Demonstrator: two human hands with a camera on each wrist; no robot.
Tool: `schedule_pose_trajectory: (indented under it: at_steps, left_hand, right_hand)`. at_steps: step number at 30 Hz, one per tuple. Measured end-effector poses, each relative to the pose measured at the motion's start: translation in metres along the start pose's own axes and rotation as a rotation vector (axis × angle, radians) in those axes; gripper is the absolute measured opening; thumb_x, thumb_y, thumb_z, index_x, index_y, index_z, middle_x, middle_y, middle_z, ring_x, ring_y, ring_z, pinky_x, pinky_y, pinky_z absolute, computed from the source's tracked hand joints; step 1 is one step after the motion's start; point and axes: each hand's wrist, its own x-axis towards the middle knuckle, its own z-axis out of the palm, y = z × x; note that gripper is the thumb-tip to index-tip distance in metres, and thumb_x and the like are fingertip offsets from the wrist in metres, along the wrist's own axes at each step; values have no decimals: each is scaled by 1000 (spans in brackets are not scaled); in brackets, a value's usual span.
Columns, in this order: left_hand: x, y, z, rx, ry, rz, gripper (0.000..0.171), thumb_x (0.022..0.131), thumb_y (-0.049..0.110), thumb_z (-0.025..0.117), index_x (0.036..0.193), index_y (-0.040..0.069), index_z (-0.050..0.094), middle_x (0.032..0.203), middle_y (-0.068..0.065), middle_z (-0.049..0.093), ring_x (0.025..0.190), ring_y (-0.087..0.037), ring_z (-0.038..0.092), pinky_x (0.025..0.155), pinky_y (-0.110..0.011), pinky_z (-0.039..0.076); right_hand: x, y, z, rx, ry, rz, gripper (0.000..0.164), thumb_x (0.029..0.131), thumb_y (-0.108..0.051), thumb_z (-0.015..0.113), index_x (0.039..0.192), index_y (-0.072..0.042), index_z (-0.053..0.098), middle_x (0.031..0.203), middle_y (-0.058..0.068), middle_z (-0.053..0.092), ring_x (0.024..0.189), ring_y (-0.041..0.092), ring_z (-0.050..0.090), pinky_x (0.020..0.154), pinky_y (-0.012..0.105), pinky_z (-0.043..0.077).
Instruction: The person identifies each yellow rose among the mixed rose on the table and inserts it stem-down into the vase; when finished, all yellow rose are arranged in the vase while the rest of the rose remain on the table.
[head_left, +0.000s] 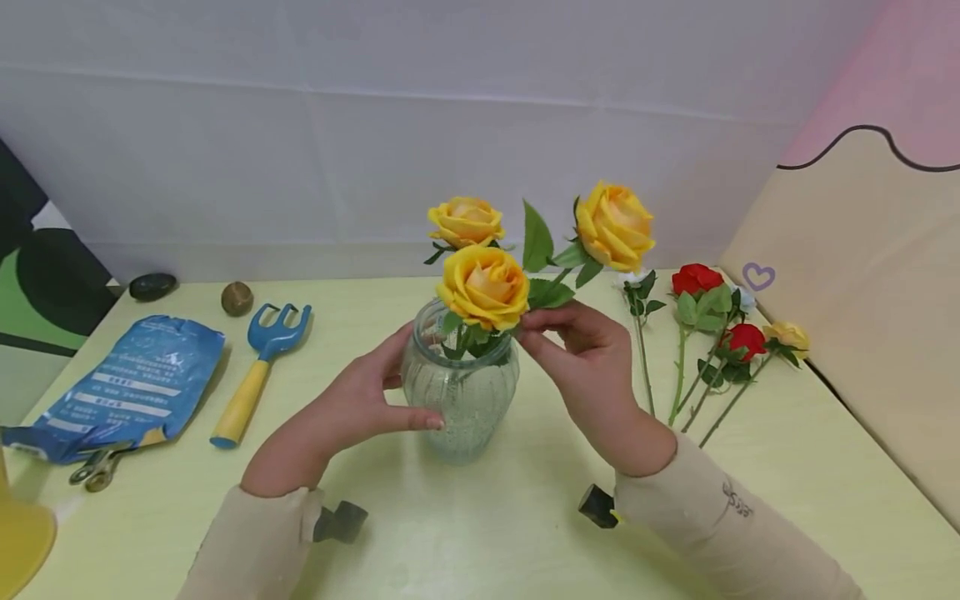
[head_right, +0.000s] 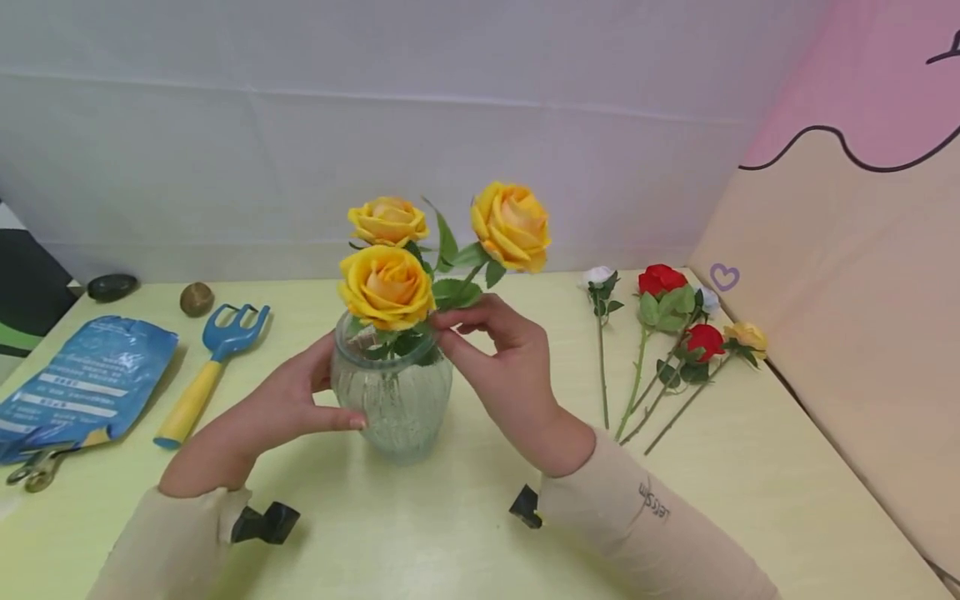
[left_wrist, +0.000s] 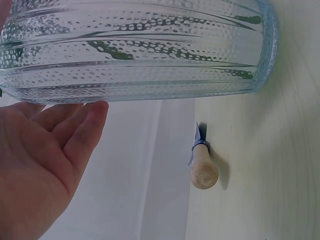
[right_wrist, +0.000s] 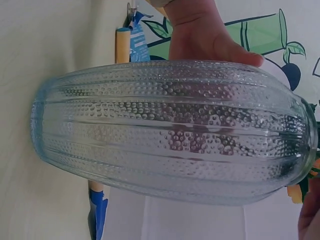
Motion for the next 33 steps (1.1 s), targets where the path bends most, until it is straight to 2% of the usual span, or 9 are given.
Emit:
schedule_pose_trajectory:
  at_steps: [7, 14, 17, 21, 24, 26, 30, 33]
  left_hand:
    - [0, -1, 0, -7, -1, 26, 97, 70, 25, 82, 147, 19, 24, 136, -8, 45, 116, -30, 50, 94, -48, 42]
    - [0, -2, 0, -20, -5, 40, 93, 70, 24, 82, 145, 19, 27, 138, -5, 44, 118, -28, 49, 95, -48, 41]
    - [0, -2, 1, -20, -7, 41, 90, 70, 24, 82, 143, 19, 29, 138, -5, 44, 118, -28, 49, 95, -48, 41]
    - [1, -1, 1, -20, -5, 46, 93, 70, 23, 82, 145, 19, 27, 136, -6, 46, 116, -29, 51, 94, -48, 42]
    - [0, -1, 1, -15, -3, 46, 97, 70, 24, 82, 146, 19, 24, 136, -7, 45, 116, -29, 51, 94, -47, 42]
    - [1, -1, 1, -11, -4, 44, 98, 70, 25, 82, 147, 19, 23, 137, -7, 45, 116, -29, 51, 94, -47, 42]
    - [1, -1, 0, -2, -6, 25, 99, 70, 26, 82, 147, 20, 22, 139, -8, 43, 117, -31, 49, 94, -48, 41]
    - [1, -1, 0, 8, -8, 6, 101, 70, 28, 82, 148, 21, 19, 141, -8, 40, 118, -32, 48, 95, -49, 41]
  right_hand:
    - [-6, 0, 7, -27, -124, -74, 39, 77, 15, 62, 87, -21, 72, 87, -5, 68, 90, 18, 62, 83, 33, 48]
    - [-8, 4, 15, -102, -184, -94, 10, 76, 11, 67, 81, 2, 67, 89, -9, 67, 91, 18, 61, 85, 36, 47]
    - [-8, 4, 15, -132, -182, -108, 6, 77, 7, 69, 81, 4, 65, 89, -6, 67, 92, 18, 60, 87, 37, 45]
    - [-9, 5, 13, -162, -154, -150, 8, 81, -6, 71, 82, 0, 65, 85, 2, 66, 102, 21, 55, 97, 41, 37]
    - [-9, 4, 14, -114, -119, -147, 4, 82, -13, 71, 86, -12, 70, 89, 2, 65, 108, 25, 51, 100, 44, 34]
    - [-7, 4, 14, -54, -89, -114, 14, 82, -6, 69, 88, -19, 72, 91, -1, 66, 109, 26, 51, 99, 44, 35]
    - [2, 2, 16, 17, 6, -21, 45, 79, 14, 61, 88, -29, 73, 90, -8, 67, 95, 17, 57, 93, 39, 39]
    - [10, 2, 17, -12, 63, 33, 49, 78, 16, 59, 87, -30, 73, 87, -10, 68, 90, 14, 58, 91, 37, 42]
